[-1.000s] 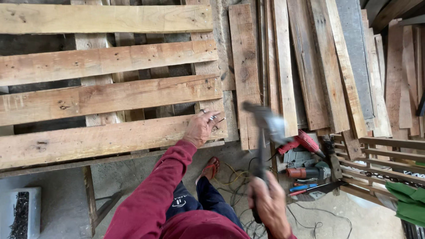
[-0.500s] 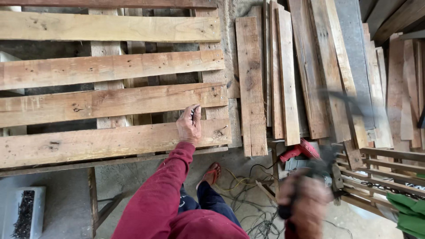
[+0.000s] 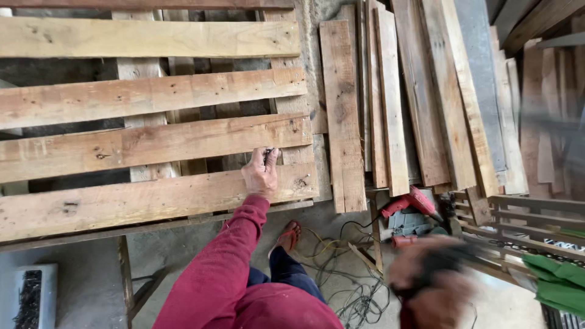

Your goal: The person hammers nails into wooden planks to assemble a wooden pallet. They repeatedly pick up nails from a container and drive them into the wood using a hammer.

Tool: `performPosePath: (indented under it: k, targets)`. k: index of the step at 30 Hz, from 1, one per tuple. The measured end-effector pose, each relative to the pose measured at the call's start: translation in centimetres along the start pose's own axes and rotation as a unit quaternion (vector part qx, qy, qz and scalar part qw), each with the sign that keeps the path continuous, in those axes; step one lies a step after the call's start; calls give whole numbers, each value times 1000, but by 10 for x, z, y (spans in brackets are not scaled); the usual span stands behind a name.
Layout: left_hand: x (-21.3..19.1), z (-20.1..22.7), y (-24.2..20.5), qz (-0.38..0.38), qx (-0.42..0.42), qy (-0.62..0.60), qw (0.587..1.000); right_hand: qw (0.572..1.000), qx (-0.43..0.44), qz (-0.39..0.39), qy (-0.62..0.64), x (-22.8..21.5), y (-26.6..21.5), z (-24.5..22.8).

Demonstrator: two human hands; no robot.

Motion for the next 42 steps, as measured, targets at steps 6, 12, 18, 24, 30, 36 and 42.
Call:
performPosePath:
  k: [6,12,18,24,30,36,42]
  targets:
    - [2,-6,9,-34,-37,-13,999,918,-373,1,-130,69,11,-1]
    - [1,-8,21,-32,-51,-91,994,941,198,-18,-276,75,0,118]
    - [-10,-25,-14,-2,-369,-504,781,993,-38,-45,-101,54,-17,118]
    - [-10,-16,-57,-41,-467,-519,715,953,219,-104,-181,83,0,161]
    - [-9,-25,-63,-53,-451,-472,756,930,250,-61,-262,48,-12,145]
    - [-15,-13,-63,-85,-408,-492,765,941,200,-107,-250,56,-20,162]
    - [-21,-4,-51,-111,-363,-434,817,931,230,-116,-258,47,-24,163]
Point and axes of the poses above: each hand's wrist, its own y-axis towards the middle knuckle, its own x-axis out of the palm, z = x × y, the point moved 5 cm from there along y, towards the middle knuckle, and after that the axes turned 9 degrees about -y, right-handed, at the moved point
